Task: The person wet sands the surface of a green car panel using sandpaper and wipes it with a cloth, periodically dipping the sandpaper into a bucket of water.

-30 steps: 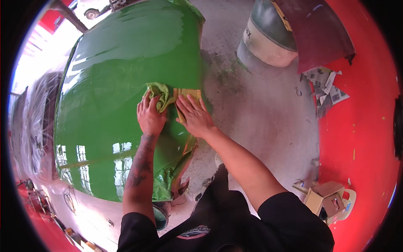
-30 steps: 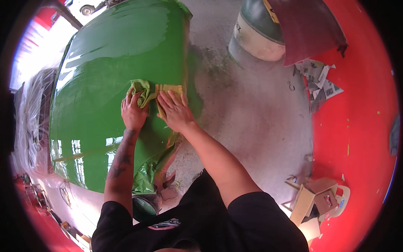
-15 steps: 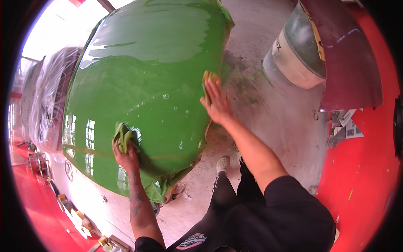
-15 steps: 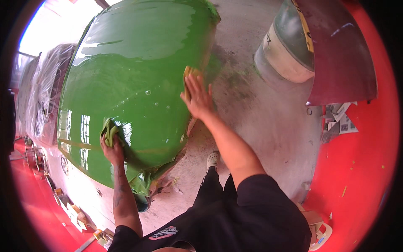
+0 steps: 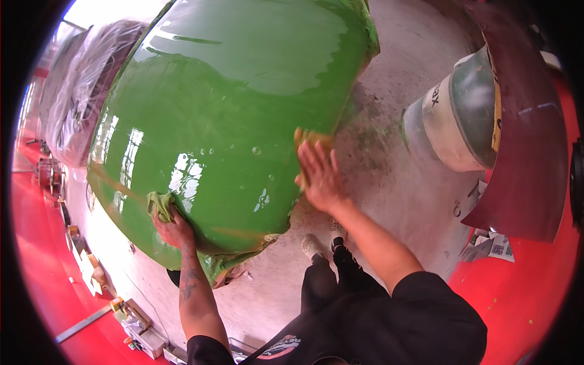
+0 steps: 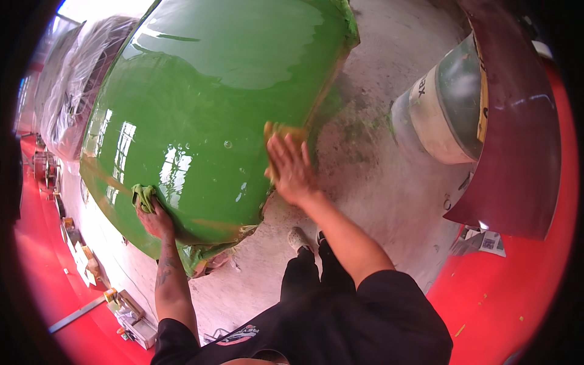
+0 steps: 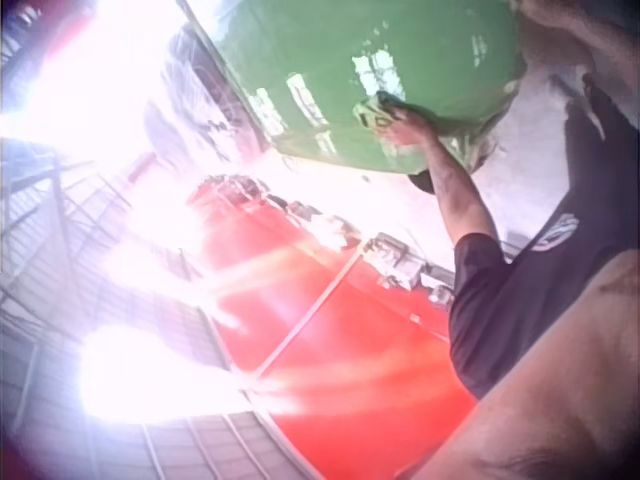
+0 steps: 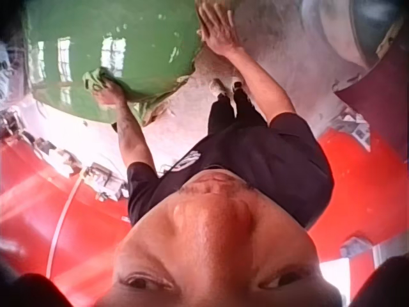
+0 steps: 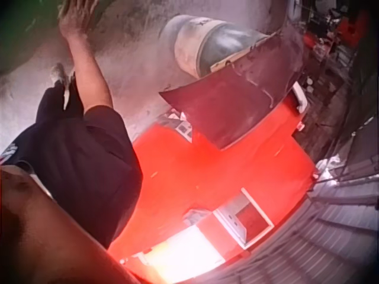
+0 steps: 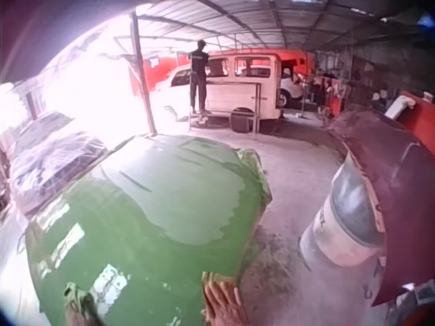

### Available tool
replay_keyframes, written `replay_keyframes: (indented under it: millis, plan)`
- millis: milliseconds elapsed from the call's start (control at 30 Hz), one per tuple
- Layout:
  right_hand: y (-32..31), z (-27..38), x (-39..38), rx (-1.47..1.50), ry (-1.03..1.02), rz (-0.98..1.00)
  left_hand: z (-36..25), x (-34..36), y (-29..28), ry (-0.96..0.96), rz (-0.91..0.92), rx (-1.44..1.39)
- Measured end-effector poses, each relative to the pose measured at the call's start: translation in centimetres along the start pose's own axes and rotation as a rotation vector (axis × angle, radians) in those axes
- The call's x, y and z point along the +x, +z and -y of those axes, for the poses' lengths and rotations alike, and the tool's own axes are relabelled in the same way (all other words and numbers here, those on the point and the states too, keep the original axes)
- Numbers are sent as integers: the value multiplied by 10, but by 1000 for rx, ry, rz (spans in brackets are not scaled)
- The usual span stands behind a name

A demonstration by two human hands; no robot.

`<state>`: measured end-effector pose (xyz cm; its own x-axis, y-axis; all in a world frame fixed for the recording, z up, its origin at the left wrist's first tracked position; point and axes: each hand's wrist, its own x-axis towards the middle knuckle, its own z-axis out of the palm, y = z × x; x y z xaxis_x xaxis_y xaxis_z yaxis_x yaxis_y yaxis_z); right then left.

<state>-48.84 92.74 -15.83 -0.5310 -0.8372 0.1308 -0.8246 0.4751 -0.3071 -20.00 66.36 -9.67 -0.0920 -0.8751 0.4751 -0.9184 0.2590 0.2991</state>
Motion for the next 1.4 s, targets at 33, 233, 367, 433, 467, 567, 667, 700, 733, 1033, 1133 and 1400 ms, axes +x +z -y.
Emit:
replay_keyframes:
  millis: [33,233,367,433,467,567,667,700,733,1033,1133,1400]
  plan:
    - [-11,-26,30,-4,55,-52,-3,-1,1,-2,-6,-9]
    - [-16,-52,96,-49,188,-167,5,-1,8,-25,-4,46]
    - [-13,13,6,63,23,46,7,-3,6,13,-30,25]
    - [-14,23,15,47,8,40,4,-3,4,4,-35,48]
    - [-16,27,17,23,14,34,3,-4,6,9,-27,61]
    - [-21,56,90,51,-27,23,1,-5,4,-19,-8,65]
    - [-12,89,174,1,-95,59,-2,-4,9,-23,1,62]
    - [-9,98,194,-23,-129,89,0,-4,8,-23,8,54]
    - [-8,94,203,-23,-130,91,-2,-4,9,-26,10,55]
    - [-33,-45,46,-110,-4,101,10,-1,5,80,50,4]
    - [-33,-58,38,-119,37,128,4,-4,0,64,37,51]
    - [-15,86,235,-141,26,165,3,0,-5,82,58,7]
